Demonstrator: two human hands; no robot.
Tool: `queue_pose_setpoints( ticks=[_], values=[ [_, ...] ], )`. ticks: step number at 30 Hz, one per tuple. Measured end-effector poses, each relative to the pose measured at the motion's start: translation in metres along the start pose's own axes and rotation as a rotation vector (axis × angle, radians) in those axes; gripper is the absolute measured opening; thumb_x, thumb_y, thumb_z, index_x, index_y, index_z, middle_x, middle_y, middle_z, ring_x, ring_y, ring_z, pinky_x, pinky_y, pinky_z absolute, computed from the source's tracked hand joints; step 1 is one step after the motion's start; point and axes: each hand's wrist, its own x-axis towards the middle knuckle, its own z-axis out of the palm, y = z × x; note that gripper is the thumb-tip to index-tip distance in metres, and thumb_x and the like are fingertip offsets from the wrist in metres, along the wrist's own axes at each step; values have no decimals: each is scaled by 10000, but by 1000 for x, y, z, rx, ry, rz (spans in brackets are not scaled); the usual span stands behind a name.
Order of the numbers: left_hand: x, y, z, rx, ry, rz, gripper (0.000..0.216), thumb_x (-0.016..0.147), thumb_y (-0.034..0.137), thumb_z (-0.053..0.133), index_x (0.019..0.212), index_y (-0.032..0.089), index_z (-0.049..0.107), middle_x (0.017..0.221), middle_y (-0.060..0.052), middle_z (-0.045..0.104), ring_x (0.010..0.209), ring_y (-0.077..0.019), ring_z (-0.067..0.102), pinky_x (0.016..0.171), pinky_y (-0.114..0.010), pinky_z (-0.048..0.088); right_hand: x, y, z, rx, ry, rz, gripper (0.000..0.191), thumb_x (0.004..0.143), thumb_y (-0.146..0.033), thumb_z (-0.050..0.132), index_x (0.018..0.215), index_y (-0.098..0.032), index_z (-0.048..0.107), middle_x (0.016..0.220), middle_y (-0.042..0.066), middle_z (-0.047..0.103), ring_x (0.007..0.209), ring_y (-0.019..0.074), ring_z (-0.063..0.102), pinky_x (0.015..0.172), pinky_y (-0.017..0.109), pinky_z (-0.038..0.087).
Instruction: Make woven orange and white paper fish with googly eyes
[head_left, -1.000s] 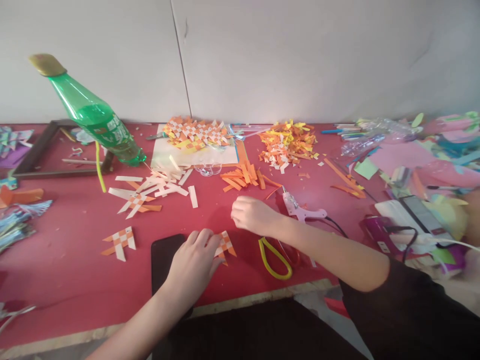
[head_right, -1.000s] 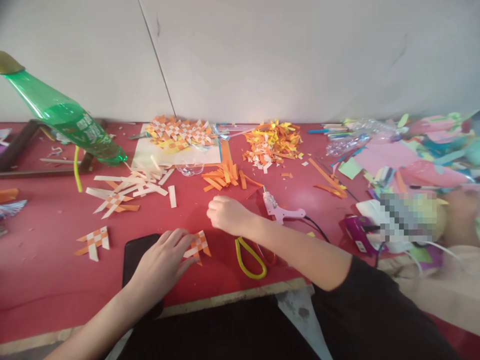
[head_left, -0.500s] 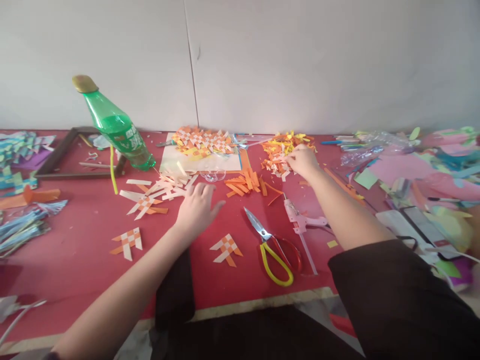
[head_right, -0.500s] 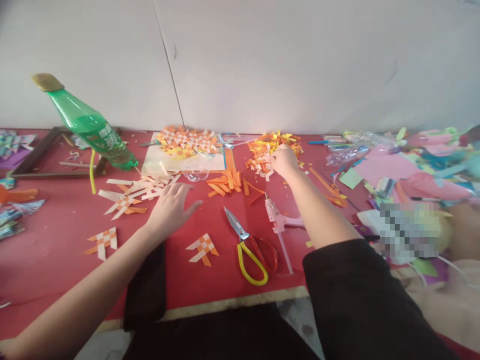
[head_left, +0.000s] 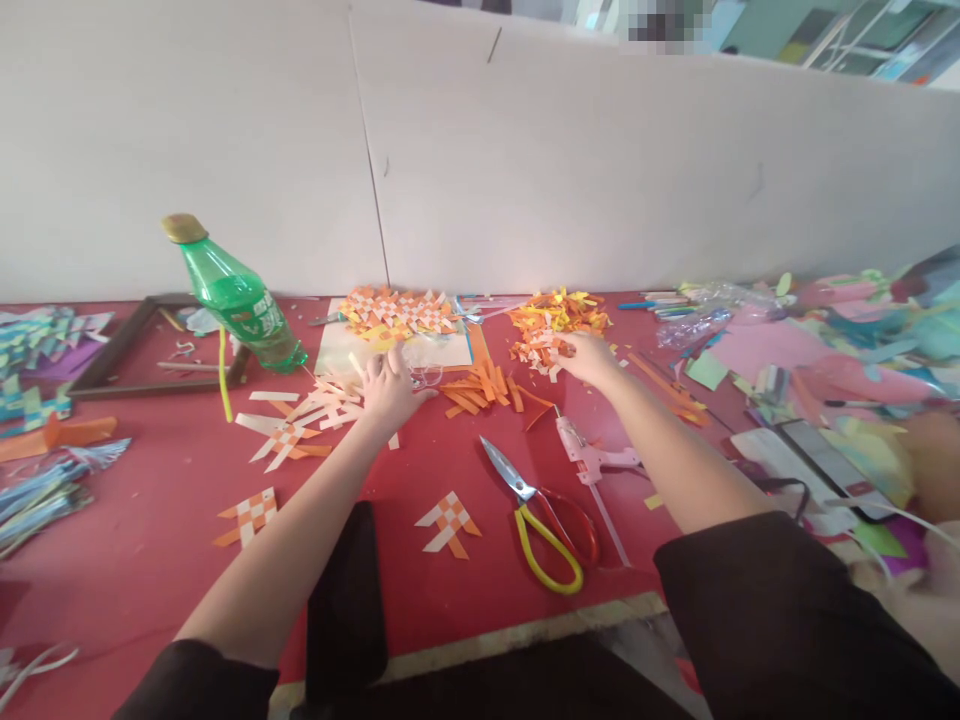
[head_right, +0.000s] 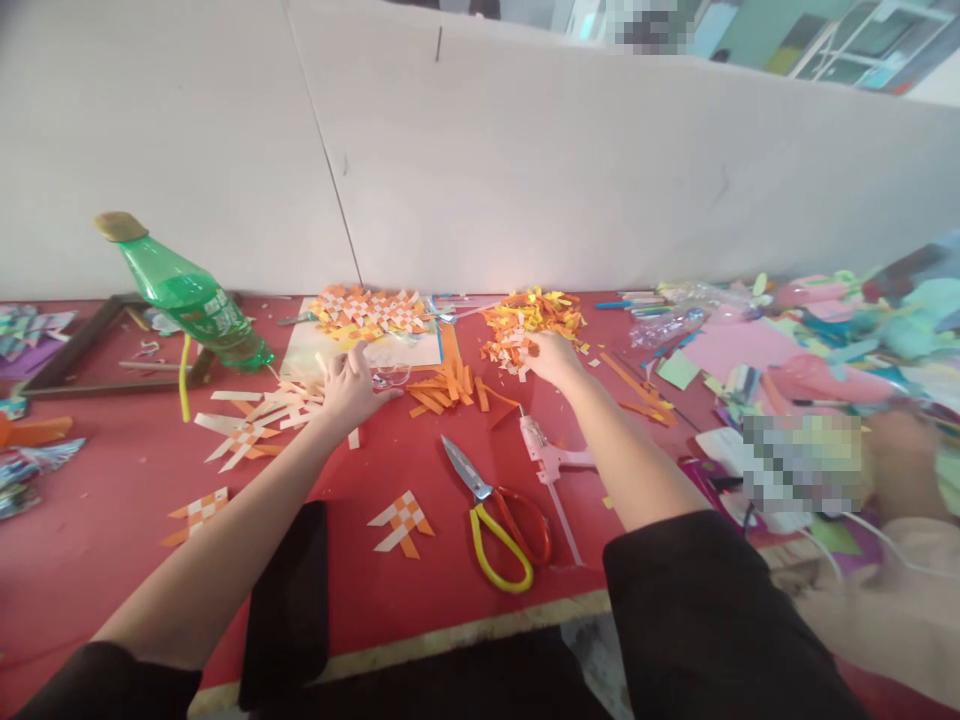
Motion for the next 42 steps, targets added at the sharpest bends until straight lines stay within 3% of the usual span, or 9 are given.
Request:
queue_pose_setpoints(
  ticks=[7, 13, 18, 22, 25, 28, 36, 42],
  values=[
    [2, -2, 3, -89, 74, -9, 775, 717, 389, 754, 1336, 143, 357, 1174, -184, 608, 1186, -405, 481, 990, -519, 378, -7, -24, -11, 64, 134, -54, 337, 903, -334, 623, 1193, -165, 604, 1218, 108, 614, 1091, 247, 602, 945, 480, 498],
    [-11, 4, -13, -174, 142, 55, 704, 756, 351, 739, 1300, 135, 348, 1236, -202, 579, 1236, -401, 490, 1004, -541, 392, -33, -94, -24, 202, 134, -281, 275, 834, -223, 644, 1105, -203, 685, 1138, 106, 669, 1098, 291, 593, 985, 496, 452],
    [-56, 18, -35, -279, 159, 158, 790, 754, 359, 772, 1337, 155, 279, 1303, -200, 544, 1219, -325, 562, 993, -433, 467, -75, -159, -43, 324, 47, -534, 205, 897, -206, 589, 1065, -233, 704, 1024, 55, 687, 972, 198, 604, 892, 355, 489],
    [-106, 30, -47, -373, 109, 237, 825, 768, 412, 766, 1379, 188, 259, 1326, -196, 549, 1204, -295, 586, 954, -393, 517, -104, -186, -55, 273, -40, -823, 193, 928, -182, 535, 909, -184, 727, 881, 79, 635, 865, 201, 534, 784, 337, 478],
    [-134, 33, -49, -411, 34, 253, 812, 783, 430, 749, 1401, 180, 286, 1288, -201, 581, 1155, -297, 615, 933, -409, 540, -117, -195, -60, 111, -171, -1011, 246, 924, -159, 511, 766, -176, 699, 818, 69, 588, 800, 197, 477, 739, 337, 452],
    [-149, 32, -48, -437, -33, 247, 779, 790, 423, 743, 1393, 180, 313, 1319, -205, 581, 1195, -308, 594, 960, -430, 536, -125, -199, -63, 20, -271, -1081, 240, 889, -167, 539, 683, -183, 660, 819, 63, 563, 799, 198, 445, 761, 347, 437],
    [-153, 28, -44, -422, 19, 322, 665, 781, 416, 756, 1276, 156, 394, 1374, -243, 555, 1207, -335, 592, 896, -451, 577, -138, -197, -67, -51, -352, -1023, 191, 896, -150, 497, 802, -141, 663, 936, 90, 534, 928, 232, 422, 879, 385, 403],
    [-153, 30, -41, -425, 25, 314, 616, 760, 422, 774, 1200, 163, 429, 1343, -244, 579, 1210, -312, 596, 888, -419, 585, -141, -192, -59, 22, -415, -984, 165, 892, -124, 494, 866, -138, 656, 948, 91, 528, 904, 225, 404, 874, 381, 409]
  ],
)
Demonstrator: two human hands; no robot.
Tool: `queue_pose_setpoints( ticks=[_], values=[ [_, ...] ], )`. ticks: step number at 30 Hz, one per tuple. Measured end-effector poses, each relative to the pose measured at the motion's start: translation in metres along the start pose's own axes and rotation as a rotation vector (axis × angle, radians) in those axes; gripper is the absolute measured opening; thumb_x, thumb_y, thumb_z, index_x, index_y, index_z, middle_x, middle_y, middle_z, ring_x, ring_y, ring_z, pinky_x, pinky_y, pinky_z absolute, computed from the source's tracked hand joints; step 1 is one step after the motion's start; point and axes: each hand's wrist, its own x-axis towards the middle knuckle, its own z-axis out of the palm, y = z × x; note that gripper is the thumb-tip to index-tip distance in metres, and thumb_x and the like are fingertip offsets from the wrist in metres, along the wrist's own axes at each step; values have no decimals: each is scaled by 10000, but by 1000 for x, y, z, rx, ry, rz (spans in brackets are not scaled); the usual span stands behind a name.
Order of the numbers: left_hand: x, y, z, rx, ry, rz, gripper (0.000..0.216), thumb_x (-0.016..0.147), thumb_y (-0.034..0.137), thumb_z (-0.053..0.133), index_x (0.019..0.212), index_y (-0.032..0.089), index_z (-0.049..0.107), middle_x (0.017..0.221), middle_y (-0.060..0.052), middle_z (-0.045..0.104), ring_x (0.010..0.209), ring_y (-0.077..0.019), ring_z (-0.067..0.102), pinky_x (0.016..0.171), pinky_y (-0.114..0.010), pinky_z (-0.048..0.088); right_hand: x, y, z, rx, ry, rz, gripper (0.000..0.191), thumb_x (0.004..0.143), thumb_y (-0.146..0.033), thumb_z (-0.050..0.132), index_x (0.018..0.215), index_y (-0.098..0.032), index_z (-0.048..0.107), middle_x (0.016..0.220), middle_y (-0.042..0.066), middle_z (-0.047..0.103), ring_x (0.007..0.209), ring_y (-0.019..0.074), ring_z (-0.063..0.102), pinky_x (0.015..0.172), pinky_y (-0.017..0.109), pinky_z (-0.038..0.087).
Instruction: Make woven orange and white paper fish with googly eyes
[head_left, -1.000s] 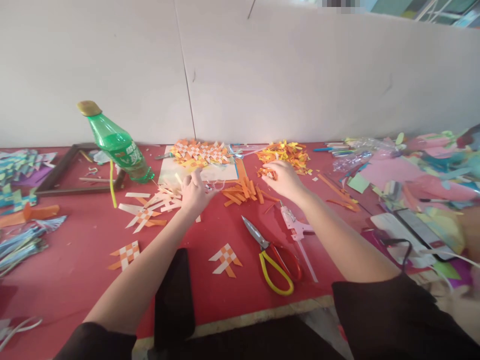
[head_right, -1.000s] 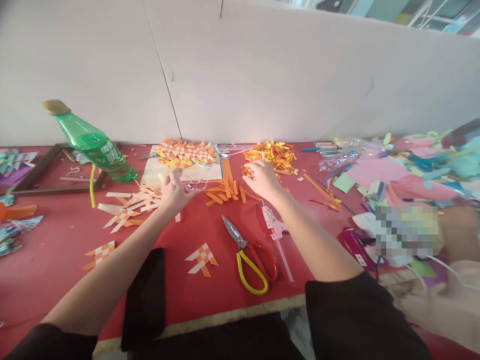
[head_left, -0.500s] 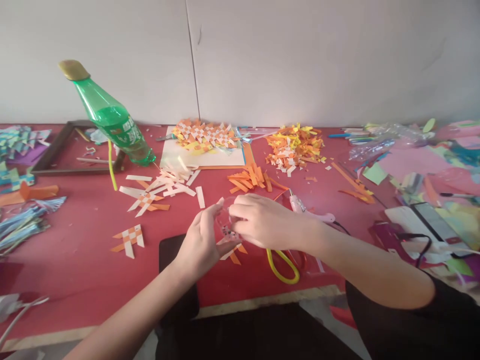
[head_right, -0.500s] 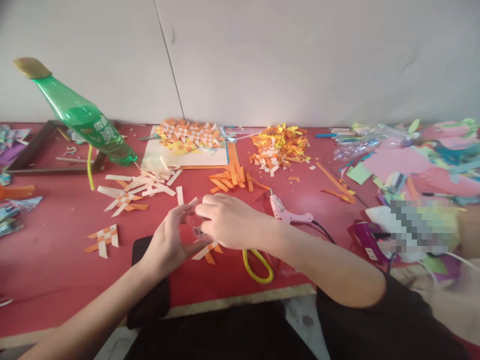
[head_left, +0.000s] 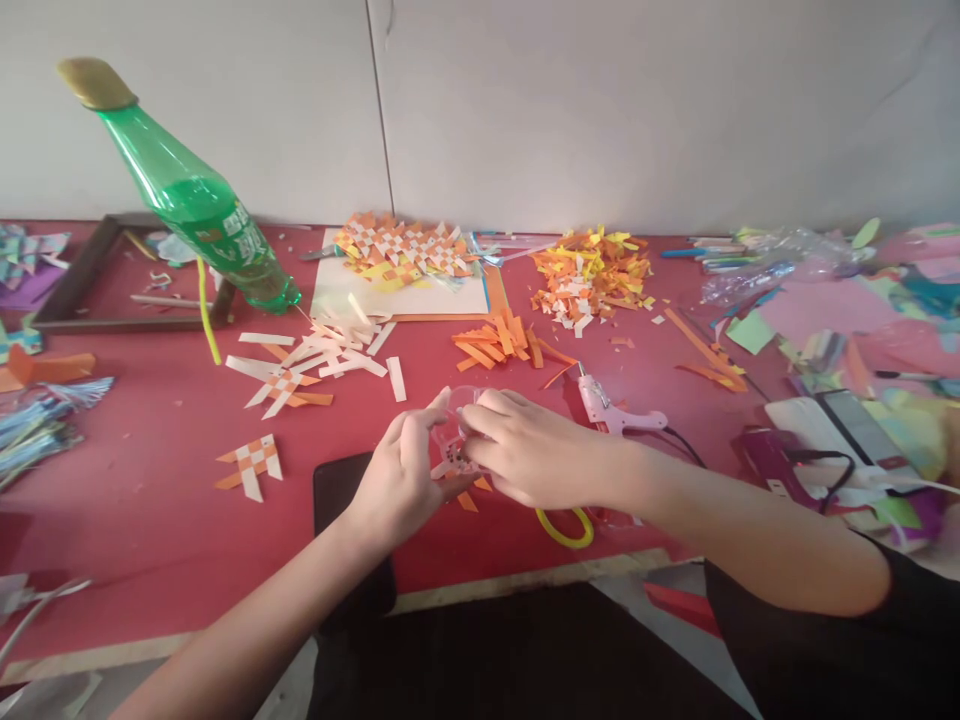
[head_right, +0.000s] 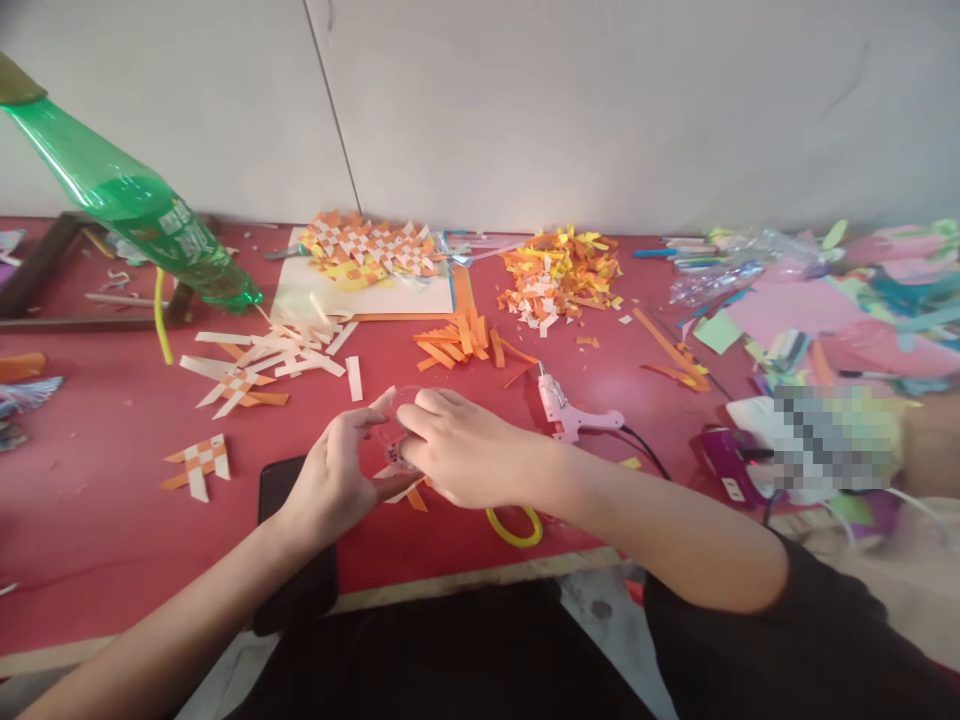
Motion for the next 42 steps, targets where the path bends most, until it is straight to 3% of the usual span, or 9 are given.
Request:
queue_pose_setpoints(
  ticks=[9, 16, 21, 30, 42],
  values=[
    [2, 0, 2, -27, -22, 9, 552, 783, 395, 759, 1163, 166, 431, 1336, -267, 572, 1199, -325, 602, 890, -436, 577, 3, 1, 4, 24, -17, 12, 167, 890, -124, 495, 884, -135, 661, 944, 101, 528, 904, 232, 407, 861, 401, 426],
    [7, 1, 2, -40, -5, 61, 533, 815, 353, 733, 1201, 166, 418, 1229, -223, 631, 1183, -327, 613, 876, -435, 582, 7, 1, 7, 54, 33, -8, 153, 854, -107, 520, 855, -135, 670, 1088, 126, 510, 939, 228, 400, 920, 419, 431],
    [6, 1, 1, -66, -5, 35, 549, 800, 359, 748, 1197, 178, 415, 1246, -224, 617, 1234, -341, 579, 884, -438, 579, 5, 0, 3, 89, 45, 8, 129, 828, -108, 537, 819, -136, 663, 1069, 125, 489, 947, 233, 391, 903, 422, 425],
    [15, 6, -5, -97, -2, 2, 535, 785, 326, 765, 1146, 187, 397, 1250, -237, 610, 1179, -329, 613, 869, -443, 573, 7, -8, 2, 189, 84, 173, 104, 815, -137, 541, 771, -129, 634, 963, 105, 476, 883, 217, 404, 845, 394, 395],
    [22, 10, -11, -57, 37, 64, 523, 808, 299, 746, 1165, 201, 378, 1285, -239, 589, 1225, -328, 581, 869, -437, 568, 3, -10, 0, 73, 200, 172, 145, 836, -144, 501, 781, -127, 634, 923, 112, 478, 832, 221, 369, 815, 395, 371]
  ],
)
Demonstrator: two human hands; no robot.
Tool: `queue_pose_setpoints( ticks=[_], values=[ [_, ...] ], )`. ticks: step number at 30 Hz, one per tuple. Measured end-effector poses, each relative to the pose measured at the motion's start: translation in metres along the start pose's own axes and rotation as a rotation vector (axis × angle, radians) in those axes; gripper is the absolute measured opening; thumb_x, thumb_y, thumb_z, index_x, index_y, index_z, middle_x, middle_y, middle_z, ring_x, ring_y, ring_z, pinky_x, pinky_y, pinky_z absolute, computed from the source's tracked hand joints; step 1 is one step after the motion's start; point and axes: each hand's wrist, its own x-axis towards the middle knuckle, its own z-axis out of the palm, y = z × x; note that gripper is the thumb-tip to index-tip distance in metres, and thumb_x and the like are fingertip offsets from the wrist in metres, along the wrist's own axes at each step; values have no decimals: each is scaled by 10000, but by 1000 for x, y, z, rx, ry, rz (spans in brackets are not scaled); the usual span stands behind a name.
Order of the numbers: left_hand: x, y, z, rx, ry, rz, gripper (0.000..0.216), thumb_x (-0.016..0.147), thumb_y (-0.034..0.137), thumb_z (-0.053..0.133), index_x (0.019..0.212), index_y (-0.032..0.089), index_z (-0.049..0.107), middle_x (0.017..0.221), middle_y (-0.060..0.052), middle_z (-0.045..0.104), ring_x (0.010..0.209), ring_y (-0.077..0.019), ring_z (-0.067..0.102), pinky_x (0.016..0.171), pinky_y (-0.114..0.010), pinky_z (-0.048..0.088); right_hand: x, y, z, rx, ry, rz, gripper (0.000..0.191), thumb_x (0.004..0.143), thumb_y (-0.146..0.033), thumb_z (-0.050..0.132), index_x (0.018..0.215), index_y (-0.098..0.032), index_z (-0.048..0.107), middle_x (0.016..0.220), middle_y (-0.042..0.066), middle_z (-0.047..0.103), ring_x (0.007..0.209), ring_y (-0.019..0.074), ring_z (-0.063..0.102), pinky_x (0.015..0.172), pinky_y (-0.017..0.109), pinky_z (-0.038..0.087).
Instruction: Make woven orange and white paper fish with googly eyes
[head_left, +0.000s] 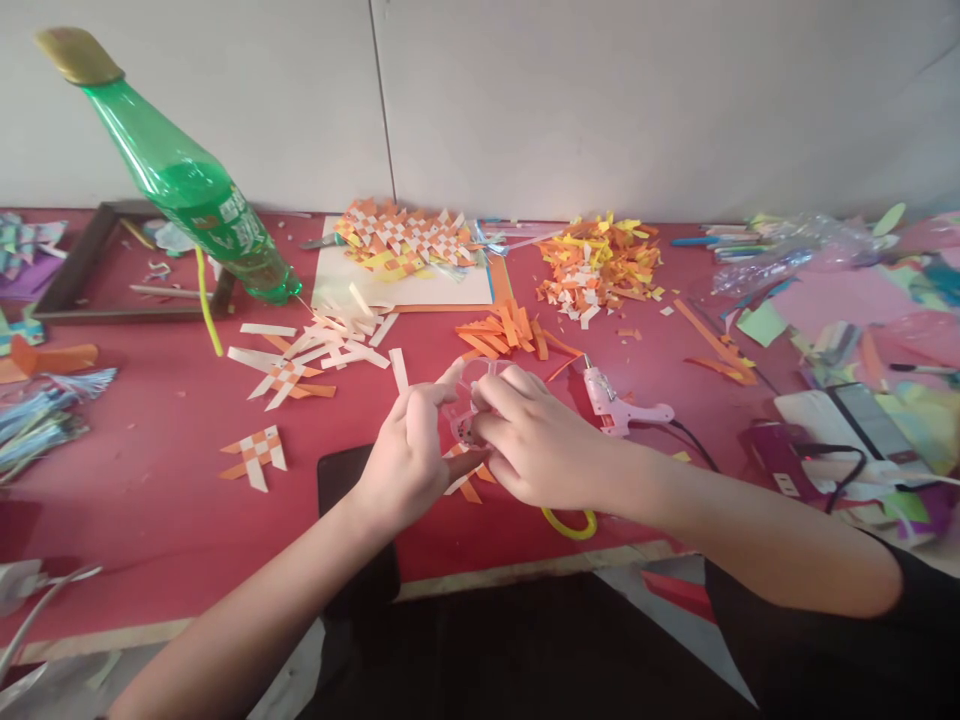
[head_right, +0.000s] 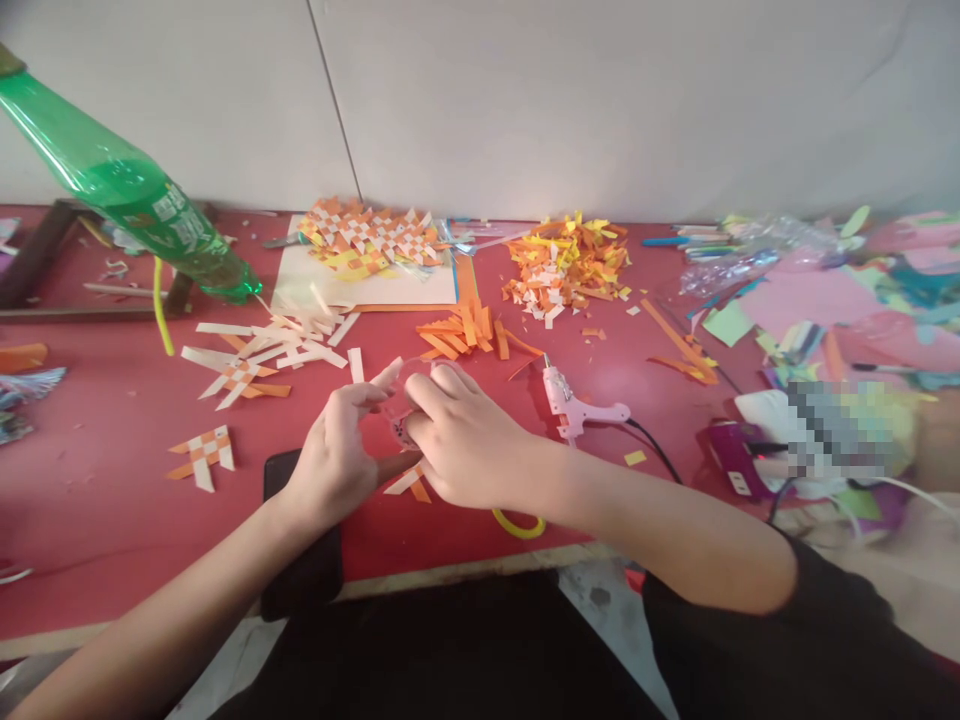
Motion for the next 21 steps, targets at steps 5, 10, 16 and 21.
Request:
queue_pose_setpoints(
  ticks=[5, 10, 16, 21],
  values=[
    [4, 0, -3, 35, 42, 80, 546, 820, 241, 737, 1206, 181, 355, 1231, -226, 601, 1295, -327, 531, 875, -404, 565, -4, -3, -5, -87, 45, 11, 146, 833, -166, 510, 850, -115, 646, 1002, 143, 497, 908, 257, 379, 827, 414, 386],
    [3, -1, -3, 29, 30, 67, 548, 805, 252, 754, 1183, 175, 365, 1257, -244, 589, 1278, -325, 544, 898, -410, 555, -6, -4, -4, -71, 29, 22, 142, 835, -170, 519, 839, -127, 654, 1016, 135, 489, 923, 260, 386, 837, 430, 395],
    [-1, 0, 1, 4, 25, 32, 527, 800, 332, 755, 1142, 212, 373, 1303, -229, 586, 1200, -318, 597, 871, -439, 567, -4, -3, -1, -7, 31, 25, 115, 802, -163, 542, 813, -124, 649, 987, 130, 486, 893, 246, 392, 847, 437, 406],
    [-3, -1, 1, -1, 31, 34, 532, 798, 351, 755, 1129, 212, 363, 1290, -242, 581, 1199, -330, 600, 876, -460, 569, -5, -3, -6, 51, -21, 26, 93, 797, -211, 595, 807, -128, 636, 1020, 130, 489, 921, 252, 419, 858, 440, 427]
  ],
)
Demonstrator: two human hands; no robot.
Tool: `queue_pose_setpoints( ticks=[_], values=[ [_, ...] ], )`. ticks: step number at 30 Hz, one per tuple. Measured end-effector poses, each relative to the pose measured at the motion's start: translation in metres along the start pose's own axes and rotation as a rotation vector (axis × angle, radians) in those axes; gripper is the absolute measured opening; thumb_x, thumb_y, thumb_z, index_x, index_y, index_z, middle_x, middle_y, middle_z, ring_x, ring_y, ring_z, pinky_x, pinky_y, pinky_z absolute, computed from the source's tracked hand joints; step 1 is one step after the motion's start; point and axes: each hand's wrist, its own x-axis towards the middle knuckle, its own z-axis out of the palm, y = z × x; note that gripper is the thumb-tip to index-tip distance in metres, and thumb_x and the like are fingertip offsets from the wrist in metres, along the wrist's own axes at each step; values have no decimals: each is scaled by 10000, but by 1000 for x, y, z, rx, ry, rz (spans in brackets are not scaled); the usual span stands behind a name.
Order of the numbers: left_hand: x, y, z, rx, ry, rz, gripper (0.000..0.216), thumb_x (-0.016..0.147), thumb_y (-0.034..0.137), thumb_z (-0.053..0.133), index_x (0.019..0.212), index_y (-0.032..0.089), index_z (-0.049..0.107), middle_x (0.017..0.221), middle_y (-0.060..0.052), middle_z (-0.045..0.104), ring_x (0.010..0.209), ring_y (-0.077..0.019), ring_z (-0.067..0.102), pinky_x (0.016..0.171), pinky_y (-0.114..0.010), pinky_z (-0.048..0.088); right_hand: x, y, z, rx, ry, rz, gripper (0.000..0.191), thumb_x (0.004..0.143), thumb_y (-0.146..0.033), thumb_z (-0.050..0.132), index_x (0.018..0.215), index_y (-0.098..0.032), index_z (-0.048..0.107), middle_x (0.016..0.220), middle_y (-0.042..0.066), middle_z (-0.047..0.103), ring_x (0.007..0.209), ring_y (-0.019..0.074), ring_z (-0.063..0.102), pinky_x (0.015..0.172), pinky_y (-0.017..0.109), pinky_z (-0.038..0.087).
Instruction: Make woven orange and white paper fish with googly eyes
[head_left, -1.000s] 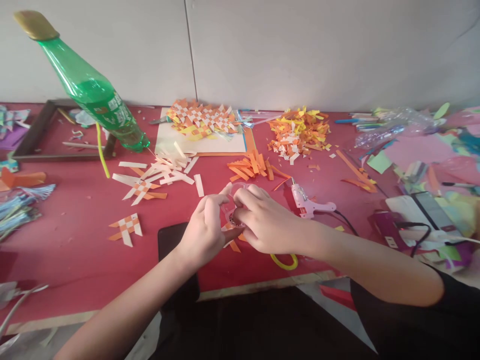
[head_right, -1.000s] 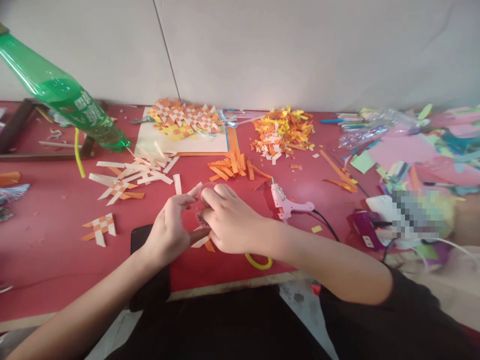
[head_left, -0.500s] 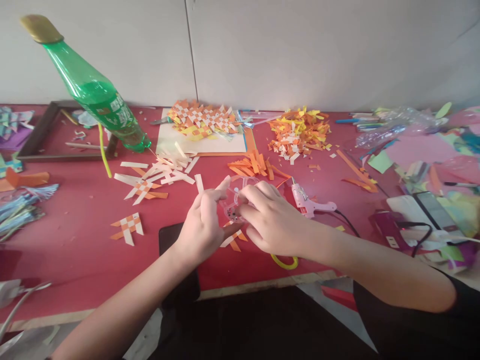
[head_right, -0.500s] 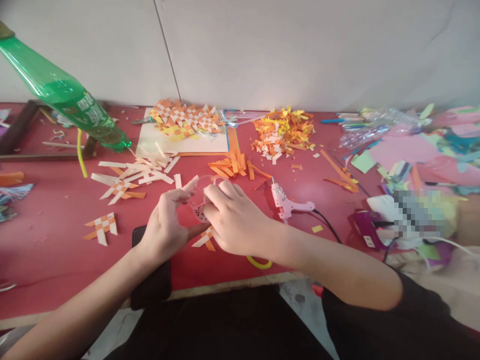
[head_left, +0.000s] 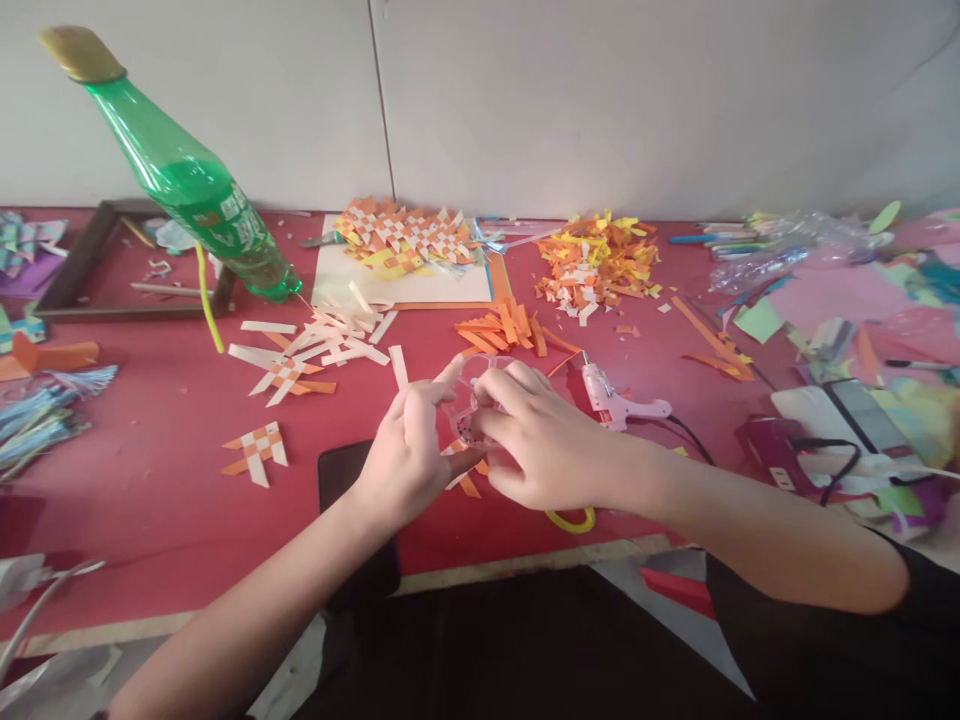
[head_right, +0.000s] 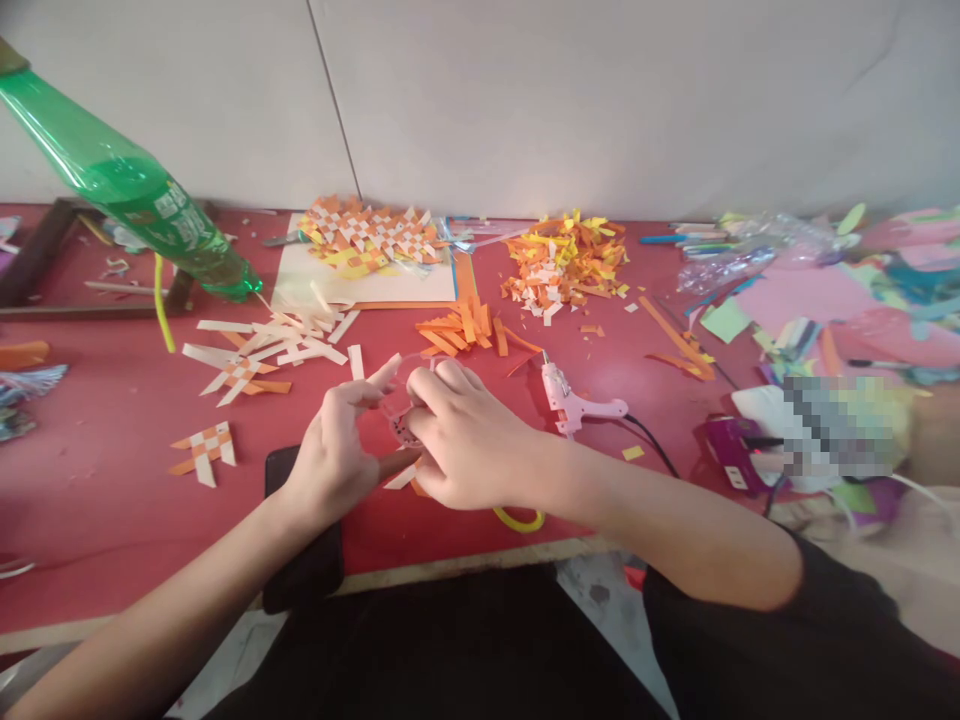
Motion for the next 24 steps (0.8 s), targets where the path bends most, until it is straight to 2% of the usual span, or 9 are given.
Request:
queue_pose_setpoints(
  ticks=[5, 9, 13, 16, 20, 24],
  values=[
    [3, -1, -3, 34, 42, 15, 522, 814, 346, 741, 1145, 211, 361, 1196, -204, 617, 1189, -325, 616, 846, -427, 583, 0, 4, -4, 84, -6, 3, 165, 919, -266, 571, 895, -125, 654, 1073, 133, 509, 1043, 258, 457, 927, 432, 430],
    [6, -3, -3, 49, 71, 25, 508, 815, 359, 739, 1121, 220, 358, 1131, -182, 642, 1183, -319, 623, 818, -397, 589, 4, 10, -1, 185, 45, 35, 97, 896, -217, 623, 844, -142, 654, 1021, 100, 529, 1016, 225, 485, 892, 381, 451],
    [6, -14, 0, 64, 69, -3, 524, 801, 330, 755, 1119, 215, 356, 1216, -218, 622, 1220, -325, 593, 841, -409, 580, 6, 20, 5, 287, 130, 2, 47, 870, -152, 650, 826, -155, 663, 913, 54, 563, 929, 180, 514, 826, 316, 460],
    [5, -29, 1, 99, 78, -67, 550, 760, 367, 786, 1093, 214, 375, 1268, -235, 603, 1167, -330, 620, 849, -438, 574, 4, 28, 19, 208, 142, -9, 67, 895, -181, 623, 864, -154, 675, 887, 54, 599, 878, 174, 521, 797, 309, 463],
    [3, -46, 3, 146, 128, -135, 601, 718, 421, 808, 1097, 207, 395, 1181, -197, 637, 1124, -328, 641, 785, -405, 587, -2, 34, 49, 5, 63, -20, 176, 922, -137, 545, 850, -124, 704, 832, 82, 620, 795, 189, 511, 756, 346, 451],
    [1, -53, 4, 197, 145, -124, 597, 712, 438, 808, 1087, 204, 408, 1162, -177, 641, 1057, -304, 667, 771, -385, 585, -4, 37, 61, -8, 65, -10, 218, 924, -103, 506, 867, -120, 715, 818, 87, 627, 774, 187, 517, 739, 350, 446]
  ],
)
